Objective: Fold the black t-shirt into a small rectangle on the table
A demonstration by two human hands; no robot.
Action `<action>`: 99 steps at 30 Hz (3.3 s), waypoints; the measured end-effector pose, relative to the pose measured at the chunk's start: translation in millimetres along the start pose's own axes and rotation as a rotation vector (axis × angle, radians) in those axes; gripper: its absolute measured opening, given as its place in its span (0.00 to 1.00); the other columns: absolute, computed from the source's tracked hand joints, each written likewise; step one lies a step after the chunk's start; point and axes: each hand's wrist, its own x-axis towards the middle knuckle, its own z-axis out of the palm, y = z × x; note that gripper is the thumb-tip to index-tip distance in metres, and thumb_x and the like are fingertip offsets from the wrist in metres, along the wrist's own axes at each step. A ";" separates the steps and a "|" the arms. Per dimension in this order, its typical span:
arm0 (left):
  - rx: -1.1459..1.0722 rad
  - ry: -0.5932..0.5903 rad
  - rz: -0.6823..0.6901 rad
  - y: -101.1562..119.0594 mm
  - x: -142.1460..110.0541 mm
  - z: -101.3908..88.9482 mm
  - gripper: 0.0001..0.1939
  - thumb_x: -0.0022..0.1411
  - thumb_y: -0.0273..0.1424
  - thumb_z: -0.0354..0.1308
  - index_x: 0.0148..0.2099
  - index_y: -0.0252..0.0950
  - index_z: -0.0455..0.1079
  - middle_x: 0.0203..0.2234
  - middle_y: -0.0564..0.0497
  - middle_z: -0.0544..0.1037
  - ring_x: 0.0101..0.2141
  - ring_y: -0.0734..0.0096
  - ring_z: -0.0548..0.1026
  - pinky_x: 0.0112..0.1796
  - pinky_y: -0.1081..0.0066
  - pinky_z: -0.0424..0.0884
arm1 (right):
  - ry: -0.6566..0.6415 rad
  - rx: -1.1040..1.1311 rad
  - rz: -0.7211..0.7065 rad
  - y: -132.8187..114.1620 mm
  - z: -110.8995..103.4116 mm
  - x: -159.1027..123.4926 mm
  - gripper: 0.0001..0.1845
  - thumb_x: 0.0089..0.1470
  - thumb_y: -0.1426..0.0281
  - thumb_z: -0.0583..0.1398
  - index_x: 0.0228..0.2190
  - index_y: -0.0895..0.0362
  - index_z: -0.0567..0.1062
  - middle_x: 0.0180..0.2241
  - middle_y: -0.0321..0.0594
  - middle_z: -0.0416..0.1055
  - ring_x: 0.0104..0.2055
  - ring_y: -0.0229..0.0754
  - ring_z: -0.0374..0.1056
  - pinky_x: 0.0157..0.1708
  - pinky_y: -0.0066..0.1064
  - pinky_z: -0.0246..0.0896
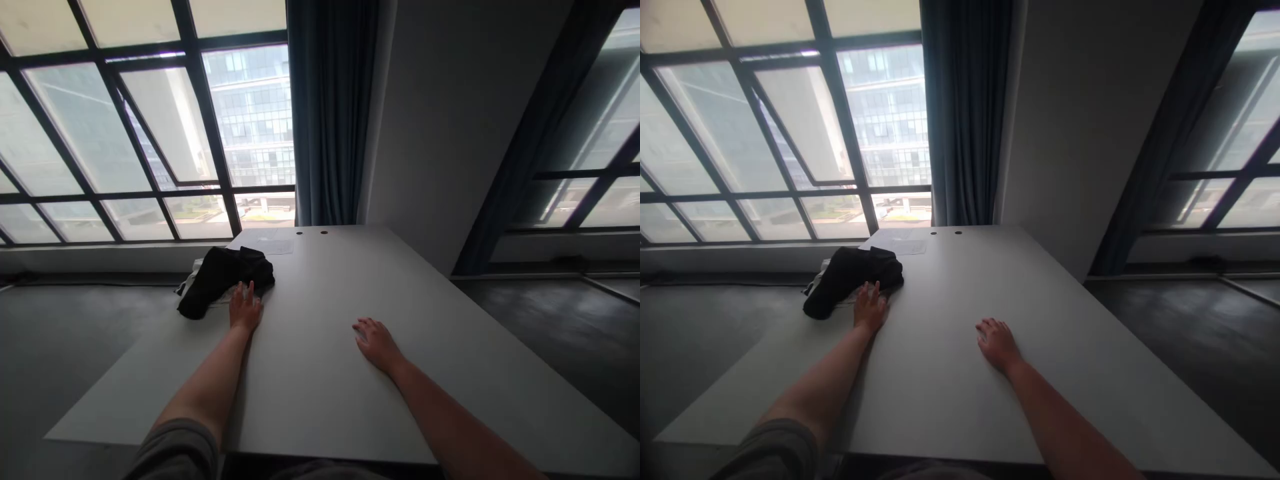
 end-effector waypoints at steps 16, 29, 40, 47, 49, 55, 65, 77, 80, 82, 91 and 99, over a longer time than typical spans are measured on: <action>-0.013 0.052 -0.319 -59.3 18.5 -10.4 0.33 0.72 0.37 0.48 0.76 0.42 0.54 0.76 0.40 0.44 0.69 0.38 0.55 0.67 0.40 0.51 | -0.013 0.012 0.007 -2.5 -2.4 -1.3 0.23 0.60 0.66 0.56 0.55 0.55 0.78 0.62 0.49 0.69 0.63 0.50 0.63 0.67 0.42 0.46; 0.208 -0.031 -0.239 -50.3 4.2 -8.4 0.40 0.62 0.28 0.51 0.71 0.08 0.51 0.70 0.19 0.54 0.68 0.38 0.58 0.65 0.53 0.56 | -0.013 0.014 0.008 -1.0 -1.7 0.0 0.23 0.60 0.66 0.57 0.54 0.56 0.78 0.62 0.50 0.69 0.63 0.50 0.63 0.66 0.41 0.48; 0.156 -0.056 -0.050 -15.2 -29.8 -18.1 0.31 0.66 0.31 0.51 0.69 0.24 0.65 0.43 0.34 0.82 0.55 0.48 0.73 0.55 0.57 0.67 | -0.006 0.008 0.010 -3.9 -4.8 -0.8 0.23 0.60 0.66 0.56 0.54 0.56 0.79 0.61 0.50 0.70 0.63 0.51 0.63 0.66 0.42 0.50; 0.215 -0.063 -0.231 -9.4 -25.3 -20.4 0.25 0.66 0.35 0.55 0.64 0.42 0.73 0.71 0.40 0.58 0.71 0.44 0.52 0.64 0.50 0.55 | 0.000 -0.002 0.003 -4.9 -5.3 -1.5 0.23 0.60 0.67 0.56 0.54 0.57 0.79 0.61 0.50 0.70 0.63 0.51 0.64 0.65 0.42 0.50; 0.207 -0.144 -0.310 -12.6 -20.0 -17.6 0.27 0.68 0.37 0.52 0.66 0.40 0.71 0.70 0.38 0.60 0.71 0.43 0.52 0.65 0.47 0.53 | 0.005 -0.003 0.000 -4.2 -4.7 -1.8 0.23 0.60 0.67 0.57 0.54 0.57 0.79 0.61 0.50 0.70 0.62 0.51 0.64 0.65 0.42 0.51; 0.175 -0.241 -0.318 -16.9 -14.9 -12.4 0.26 0.70 0.38 0.48 0.67 0.45 0.70 0.66 0.40 0.68 0.65 0.48 0.64 0.62 0.50 0.60 | 0.016 0.002 -0.013 -0.1 -0.8 -0.7 0.22 0.60 0.67 0.57 0.53 0.55 0.79 0.60 0.50 0.71 0.62 0.51 0.64 0.65 0.42 0.50; 0.201 -0.232 -0.316 -10.0 -13.2 -21.2 0.25 0.72 0.33 0.43 0.61 0.31 0.74 0.62 0.35 0.72 0.61 0.48 0.69 0.57 0.56 0.67 | 0.025 0.013 -0.009 -2.1 -3.7 -2.0 0.22 0.60 0.67 0.57 0.53 0.56 0.79 0.60 0.50 0.71 0.62 0.50 0.65 0.66 0.42 0.49; 0.194 -0.237 -0.008 57.3 -65.7 -22.7 0.22 0.71 0.31 0.47 0.60 0.30 0.74 0.60 0.32 0.72 0.59 0.47 0.70 0.56 0.52 0.65 | 0.020 0.015 0.000 -1.2 -1.6 -0.8 0.22 0.59 0.67 0.57 0.53 0.55 0.79 0.61 0.51 0.70 0.63 0.51 0.64 0.66 0.44 0.48; 0.169 -0.248 0.036 80.2 -73.2 -27.7 0.21 0.71 0.30 0.48 0.58 0.30 0.75 0.59 0.32 0.73 0.58 0.46 0.71 0.56 0.52 0.65 | 0.014 0.011 -0.002 -2.0 -2.9 -1.3 0.22 0.60 0.66 0.56 0.53 0.55 0.79 0.61 0.50 0.71 0.62 0.50 0.64 0.66 0.43 0.49; 0.145 -0.263 0.063 94.9 -78.6 -32.4 0.20 0.70 0.29 0.49 0.58 0.30 0.75 0.58 0.32 0.74 0.58 0.47 0.71 0.56 0.53 0.64 | 0.011 0.009 0.001 -2.4 -3.5 -1.4 0.22 0.60 0.66 0.56 0.53 0.55 0.79 0.61 0.49 0.70 0.62 0.50 0.64 0.66 0.43 0.49; -0.099 -0.236 0.391 159.5 -119.7 -45.6 0.13 0.71 0.33 0.52 0.42 0.35 0.78 0.42 0.40 0.81 0.47 0.56 0.76 0.61 0.51 0.57 | -0.012 0.012 0.009 0.1 -1.6 -0.1 0.23 0.60 0.66 0.57 0.55 0.56 0.78 0.61 0.50 0.70 0.63 0.50 0.63 0.66 0.43 0.47; -0.310 -0.286 0.666 176.7 -133.9 -62.5 0.10 0.69 0.34 0.55 0.47 0.42 0.77 0.44 0.47 0.81 0.49 0.60 0.76 0.66 0.48 0.51 | 0.004 0.011 0.004 -0.7 -0.6 -0.1 0.23 0.60 0.67 0.57 0.54 0.56 0.78 0.61 0.50 0.70 0.64 0.49 0.63 0.66 0.42 0.49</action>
